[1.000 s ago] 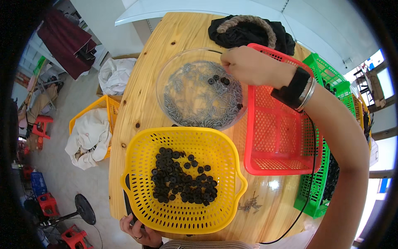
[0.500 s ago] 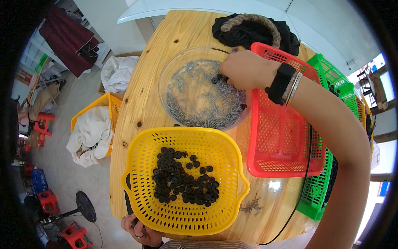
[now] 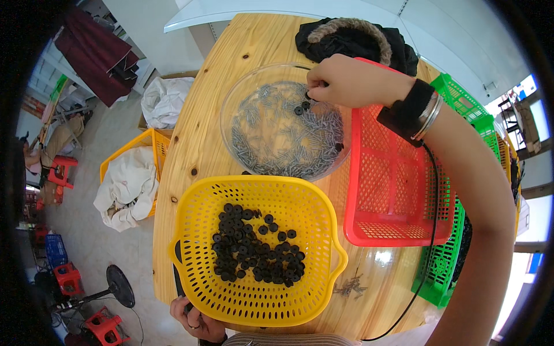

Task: Assembling small black rubber components by inserting a metal pin through them manually.

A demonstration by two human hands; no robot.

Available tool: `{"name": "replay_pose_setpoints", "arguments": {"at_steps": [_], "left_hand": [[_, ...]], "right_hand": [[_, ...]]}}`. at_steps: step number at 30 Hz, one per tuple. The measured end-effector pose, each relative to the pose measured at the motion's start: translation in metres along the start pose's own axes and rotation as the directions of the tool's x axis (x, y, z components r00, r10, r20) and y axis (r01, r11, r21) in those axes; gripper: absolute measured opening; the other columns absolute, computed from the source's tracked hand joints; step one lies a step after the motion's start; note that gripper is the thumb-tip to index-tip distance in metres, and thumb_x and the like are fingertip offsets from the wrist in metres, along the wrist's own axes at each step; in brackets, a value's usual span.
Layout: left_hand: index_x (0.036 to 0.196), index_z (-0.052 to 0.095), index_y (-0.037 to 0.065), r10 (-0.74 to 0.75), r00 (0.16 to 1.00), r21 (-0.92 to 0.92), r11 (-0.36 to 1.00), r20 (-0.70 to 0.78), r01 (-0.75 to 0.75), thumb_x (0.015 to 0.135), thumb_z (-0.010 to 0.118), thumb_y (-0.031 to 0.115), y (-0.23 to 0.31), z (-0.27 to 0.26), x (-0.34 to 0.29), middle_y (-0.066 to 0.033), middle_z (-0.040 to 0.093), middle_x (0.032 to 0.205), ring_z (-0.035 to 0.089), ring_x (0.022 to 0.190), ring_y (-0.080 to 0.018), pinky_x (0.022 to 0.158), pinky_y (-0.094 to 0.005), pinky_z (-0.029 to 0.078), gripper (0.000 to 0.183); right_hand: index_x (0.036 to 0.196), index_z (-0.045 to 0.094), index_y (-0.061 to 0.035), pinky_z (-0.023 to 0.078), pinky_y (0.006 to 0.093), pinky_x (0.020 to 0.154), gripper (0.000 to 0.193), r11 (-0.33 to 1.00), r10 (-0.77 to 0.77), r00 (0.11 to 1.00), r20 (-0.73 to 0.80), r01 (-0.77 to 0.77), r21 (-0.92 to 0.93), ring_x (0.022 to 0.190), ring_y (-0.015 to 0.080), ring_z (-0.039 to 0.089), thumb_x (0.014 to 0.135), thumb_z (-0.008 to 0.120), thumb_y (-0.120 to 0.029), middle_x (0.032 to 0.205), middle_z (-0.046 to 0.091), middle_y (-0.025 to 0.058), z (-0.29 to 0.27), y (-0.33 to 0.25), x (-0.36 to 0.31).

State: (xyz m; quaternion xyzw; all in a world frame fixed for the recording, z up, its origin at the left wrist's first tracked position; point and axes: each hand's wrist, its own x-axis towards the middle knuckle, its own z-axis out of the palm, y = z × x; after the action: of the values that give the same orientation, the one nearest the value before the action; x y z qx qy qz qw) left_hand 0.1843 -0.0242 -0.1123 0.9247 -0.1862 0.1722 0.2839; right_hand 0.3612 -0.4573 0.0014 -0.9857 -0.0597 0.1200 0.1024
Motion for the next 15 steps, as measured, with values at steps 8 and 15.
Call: {"name": "replay_pose_setpoints", "arguments": {"at_steps": [8, 15], "left_hand": [[0.085, 0.056, 0.010, 0.021, 0.999, -0.033, 0.999, 0.047, -0.019, 0.076, 0.056, 0.008, 0.000, -0.001, 0.001, -0.0073, 0.050, 0.099, 0.043, 0.092, -0.0265, 0.080, -0.0388, 0.036, 0.009], [0.086, 0.055, 0.010, 0.016, 0.999, -0.025, 1.000, 0.048, -0.015, 0.075, 0.056, 0.009, 0.000, -0.004, 0.002, -0.0074, 0.050, 0.098, 0.043, 0.091, -0.0266, 0.078, -0.0387, 0.037, 0.011]], "right_hand": [[0.094, 0.057, 0.0016, 0.043, 0.0235, 0.067, 0.031, 0.782, 0.081, 0.995, 0.058, -0.099, 0.615, 0.071, 0.0060, 0.051, 0.089, 0.050, -0.028, 0.074, 0.055, -0.0021, -0.005, 0.007, -0.013], [0.099, 0.062, 0.0014, 0.045, 0.0237, 0.065, 0.025, 0.721, -0.338, 0.922, 0.189, 0.124, 0.682, 0.068, 0.0108, 0.054, 0.088, 0.052, -0.018, 0.079, 0.064, 0.0056, -0.024, -0.071, -0.044]]}}
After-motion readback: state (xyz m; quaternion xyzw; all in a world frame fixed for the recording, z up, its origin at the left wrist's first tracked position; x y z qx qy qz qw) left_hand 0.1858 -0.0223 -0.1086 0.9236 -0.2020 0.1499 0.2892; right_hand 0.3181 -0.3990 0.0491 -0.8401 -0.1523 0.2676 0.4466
